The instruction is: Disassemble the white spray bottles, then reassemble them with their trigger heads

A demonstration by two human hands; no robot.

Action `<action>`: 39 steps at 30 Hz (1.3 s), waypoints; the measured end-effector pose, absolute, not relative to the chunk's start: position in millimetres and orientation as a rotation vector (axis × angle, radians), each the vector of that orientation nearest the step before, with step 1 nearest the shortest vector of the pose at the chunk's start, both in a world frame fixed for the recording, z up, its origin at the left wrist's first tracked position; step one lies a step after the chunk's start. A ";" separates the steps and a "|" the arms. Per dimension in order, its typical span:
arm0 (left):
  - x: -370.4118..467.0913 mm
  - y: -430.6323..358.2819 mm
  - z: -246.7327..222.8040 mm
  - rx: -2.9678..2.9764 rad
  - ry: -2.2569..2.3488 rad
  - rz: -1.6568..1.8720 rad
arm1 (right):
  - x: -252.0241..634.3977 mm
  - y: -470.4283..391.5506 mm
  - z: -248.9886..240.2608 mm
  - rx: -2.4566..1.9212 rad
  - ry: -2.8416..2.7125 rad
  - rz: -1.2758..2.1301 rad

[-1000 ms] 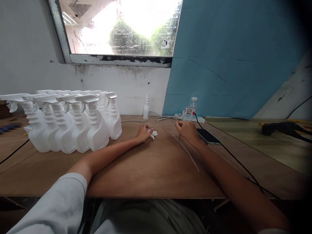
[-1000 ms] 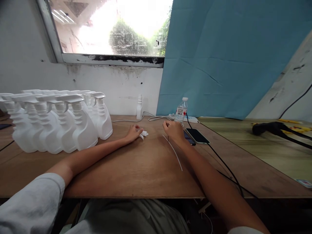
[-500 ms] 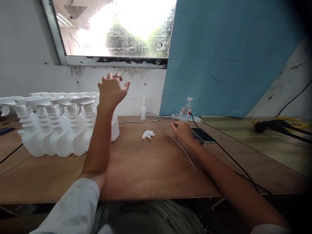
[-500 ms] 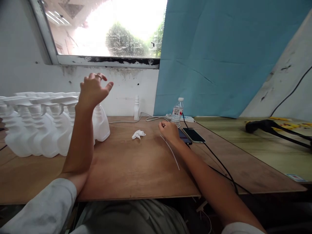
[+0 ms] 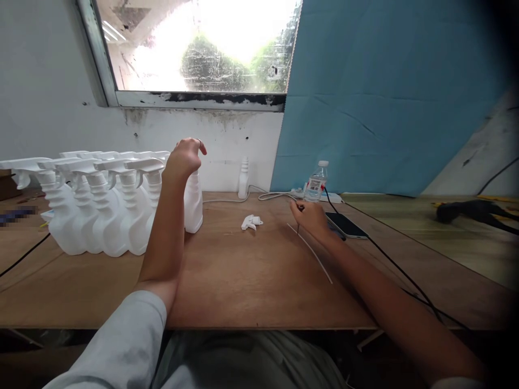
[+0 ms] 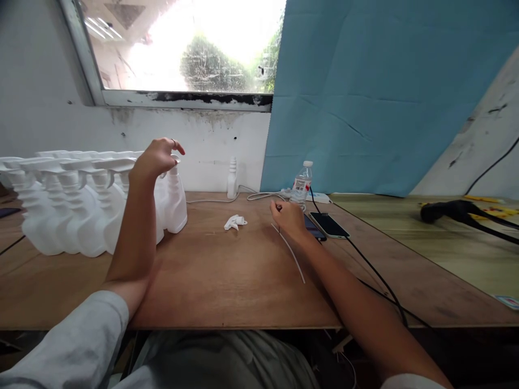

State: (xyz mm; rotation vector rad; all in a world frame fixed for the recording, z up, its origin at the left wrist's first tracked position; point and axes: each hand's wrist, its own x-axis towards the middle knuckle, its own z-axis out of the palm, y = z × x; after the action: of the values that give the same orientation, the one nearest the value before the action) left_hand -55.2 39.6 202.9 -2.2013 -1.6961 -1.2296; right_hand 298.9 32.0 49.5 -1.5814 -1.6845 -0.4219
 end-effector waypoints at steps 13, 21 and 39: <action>-23.5 0.0 216.9 -2.612 -1.052 -1.640 | 200.0 14.3 177.8 -0.899 -1.867 0.519; 1.4 2.5 215.1 -2.453 -0.917 -1.853 | 185.7 0.6 210.6 -0.736 -1.620 0.533; -6.2 23.3 204.1 -3.074 -0.810 -1.152 | 230.4 -13.4 223.5 -0.151 -1.374 0.457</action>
State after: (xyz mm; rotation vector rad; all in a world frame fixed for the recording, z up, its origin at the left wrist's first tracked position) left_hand -6.2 23.3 204.1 -3.0742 -0.8098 -1.1516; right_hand 230.4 -13.4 223.5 -0.1511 -1.3743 0.4569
